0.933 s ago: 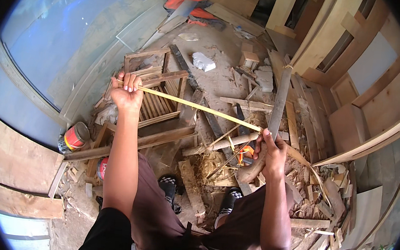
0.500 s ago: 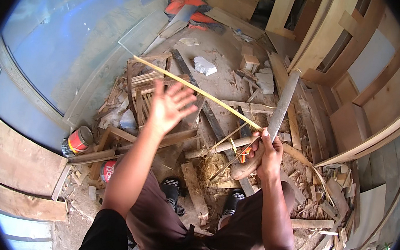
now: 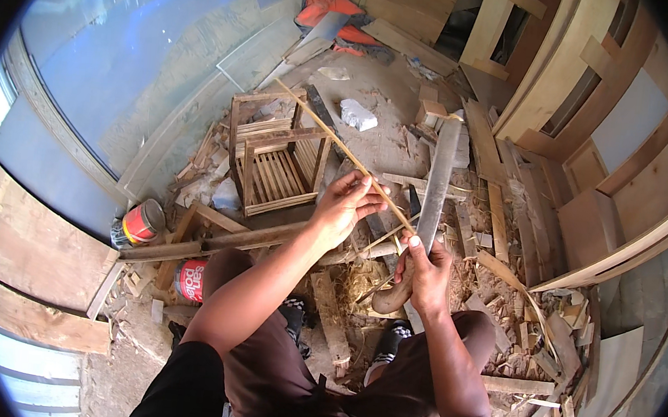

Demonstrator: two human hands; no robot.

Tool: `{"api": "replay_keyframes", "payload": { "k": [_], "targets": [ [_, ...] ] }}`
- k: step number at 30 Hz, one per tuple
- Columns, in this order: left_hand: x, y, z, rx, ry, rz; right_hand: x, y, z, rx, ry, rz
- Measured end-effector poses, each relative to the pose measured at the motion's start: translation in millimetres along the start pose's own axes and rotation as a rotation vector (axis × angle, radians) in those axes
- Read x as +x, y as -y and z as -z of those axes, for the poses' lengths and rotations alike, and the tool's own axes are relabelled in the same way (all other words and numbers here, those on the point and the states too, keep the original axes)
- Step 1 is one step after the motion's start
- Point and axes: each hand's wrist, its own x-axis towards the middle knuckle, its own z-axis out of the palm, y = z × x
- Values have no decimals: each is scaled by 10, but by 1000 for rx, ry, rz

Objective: The person sits on the floor and uses a knife to shave thin strips from bamboo sticks. They repeatedly hold the stick and scrape the blade along its length to remove the outer layer, then fit the finished stick into a wooden frame.

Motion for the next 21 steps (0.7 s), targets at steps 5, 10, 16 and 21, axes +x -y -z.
{"api": "replay_keyframes", "payload": {
  "k": [5,10,16,21],
  "targets": [
    [-7,-153,-34,-71,-89,71,5,-27,-37,-39,-54,74],
    [-53,-199,0,-114,-20,127,49,20,-22,46,-113,16],
    [-58,-193,12,-101,16,166,81,95,-38,73,-164,89],
    [-26,-194,-39,-67,-1,182,117,74,49,-35,-81,178]
  ]
}}
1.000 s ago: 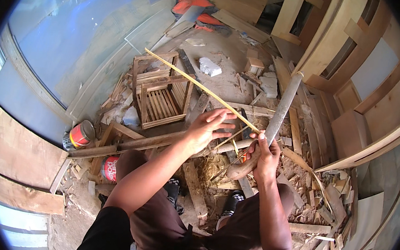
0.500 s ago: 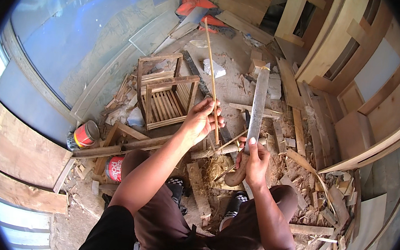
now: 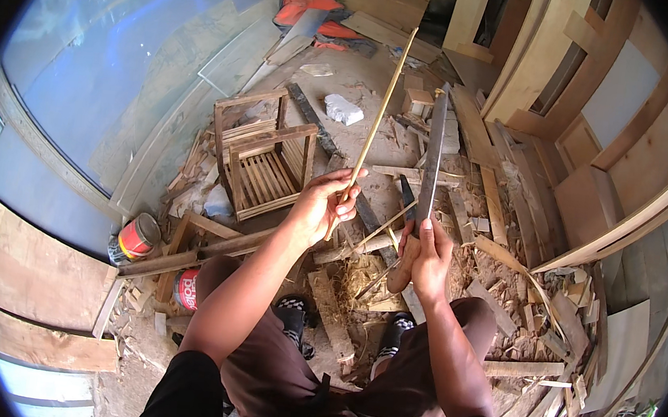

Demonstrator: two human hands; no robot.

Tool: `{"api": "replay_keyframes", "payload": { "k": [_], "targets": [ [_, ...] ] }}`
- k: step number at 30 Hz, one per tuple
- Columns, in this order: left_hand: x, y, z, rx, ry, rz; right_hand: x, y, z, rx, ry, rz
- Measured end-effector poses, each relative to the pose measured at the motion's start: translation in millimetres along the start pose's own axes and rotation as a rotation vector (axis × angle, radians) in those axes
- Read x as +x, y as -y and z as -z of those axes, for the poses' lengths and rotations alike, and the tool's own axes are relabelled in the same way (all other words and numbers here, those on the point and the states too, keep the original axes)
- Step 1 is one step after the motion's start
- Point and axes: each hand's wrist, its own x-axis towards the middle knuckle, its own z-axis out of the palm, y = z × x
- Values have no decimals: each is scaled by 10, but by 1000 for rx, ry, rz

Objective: The person sits on the floor and uses a knife to shave thin strips from bamboo sticks. They repeatedly hold the stick and scrape the blade along its length to remove the outer layer, then fit the finished stick into a wooden frame.

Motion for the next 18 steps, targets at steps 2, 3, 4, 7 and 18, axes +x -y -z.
{"api": "replay_keyframes", "payload": {
  "k": [2,3,4,7,18],
  "targets": [
    [-17,-11,-40,9,-14,11,-30,49,-17,-78,39,-10],
    [-43,-14,-92,6,-9,20,-44,86,-26,-119,56,-13],
    [-63,-15,-132,4,-5,30,-60,91,-34,-120,56,-21],
    [-106,-13,-181,102,5,48,-93,72,-30,-282,68,74],
    [-156,80,-175,483,85,102,-100,160,-22,-864,75,466]
  ]
}}
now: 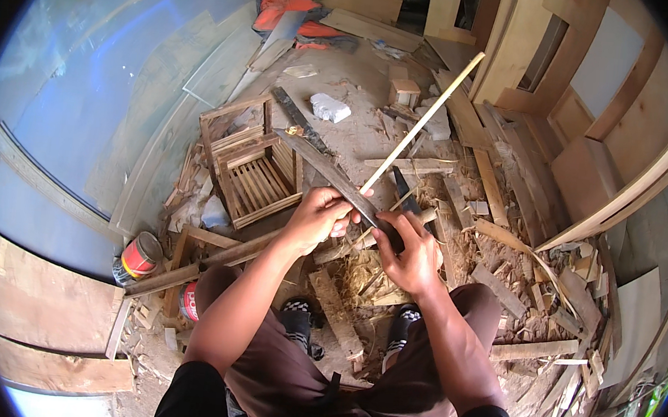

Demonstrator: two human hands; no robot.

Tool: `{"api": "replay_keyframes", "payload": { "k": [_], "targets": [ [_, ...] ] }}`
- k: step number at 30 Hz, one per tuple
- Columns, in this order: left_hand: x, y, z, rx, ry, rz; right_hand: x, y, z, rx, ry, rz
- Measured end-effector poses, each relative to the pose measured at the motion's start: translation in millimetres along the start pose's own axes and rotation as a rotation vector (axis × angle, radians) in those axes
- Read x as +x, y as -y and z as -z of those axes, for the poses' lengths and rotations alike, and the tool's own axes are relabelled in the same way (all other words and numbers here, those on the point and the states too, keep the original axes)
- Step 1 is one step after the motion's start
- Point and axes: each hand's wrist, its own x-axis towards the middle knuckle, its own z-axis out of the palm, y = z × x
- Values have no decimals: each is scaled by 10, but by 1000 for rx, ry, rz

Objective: The person sits on the floor and uses a knife to shave thin strips from bamboo sticks. They repeatedly hold the stick and scrape the blade along its length to remove the outer layer, then fit the finished stick into a wooden frame.

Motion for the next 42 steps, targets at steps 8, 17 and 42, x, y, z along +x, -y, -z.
{"api": "replay_keyframes", "payload": {
  "k": [8,17,42],
  "targets": [
    [-26,4,139,4,85,45,21,-24,-13,14,-29,13],
    [-53,43,-31,21,4,-26,15,-53,3,-81,-66,76],
    [-27,97,-121,159,-185,-140,50,-81,57,-162,-108,124]
  ]
}}
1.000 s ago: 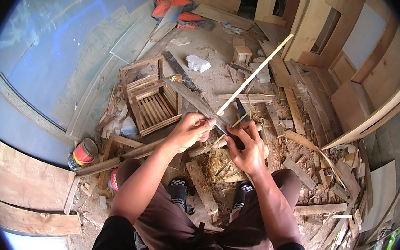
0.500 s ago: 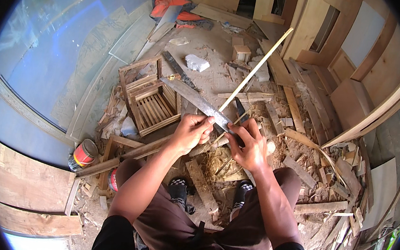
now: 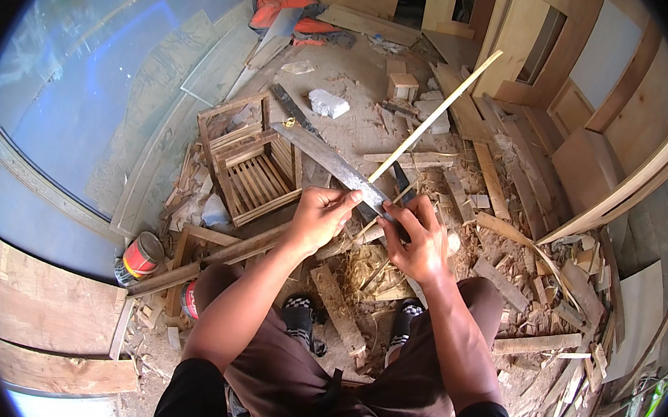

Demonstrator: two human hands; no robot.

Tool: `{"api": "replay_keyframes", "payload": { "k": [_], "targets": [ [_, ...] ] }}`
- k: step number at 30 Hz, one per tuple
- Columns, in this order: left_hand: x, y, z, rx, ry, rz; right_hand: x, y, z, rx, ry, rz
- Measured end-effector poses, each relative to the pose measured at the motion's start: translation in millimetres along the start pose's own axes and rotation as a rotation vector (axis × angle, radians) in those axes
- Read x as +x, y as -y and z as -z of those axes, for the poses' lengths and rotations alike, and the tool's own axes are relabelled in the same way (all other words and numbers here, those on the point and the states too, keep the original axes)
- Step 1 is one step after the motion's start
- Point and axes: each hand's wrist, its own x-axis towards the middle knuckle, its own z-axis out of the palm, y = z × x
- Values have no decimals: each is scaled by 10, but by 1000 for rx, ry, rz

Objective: The person sits on the floor and uses a knife to shave thin strips from bamboo sticks. They repeatedly hold the stick and scrape the blade along its length to remove the outer layer, then fit the finished stick into a wooden frame.

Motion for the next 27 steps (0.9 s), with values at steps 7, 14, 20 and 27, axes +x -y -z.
{"api": "replay_keyframes", "payload": {
  "k": [7,14,20,27],
  "targets": [
    [44,45,-18,165,-59,-135,9,-6,-33,-64,-10,12],
    [58,112,38,231,-103,-134,28,24,-28,-48,35,-29],
    [48,27,-65,277,-125,-136,-14,-27,-83,27,20,-53],
    [23,176,12,276,-139,-135,-10,-35,-108,-62,21,4]
  ]
}}
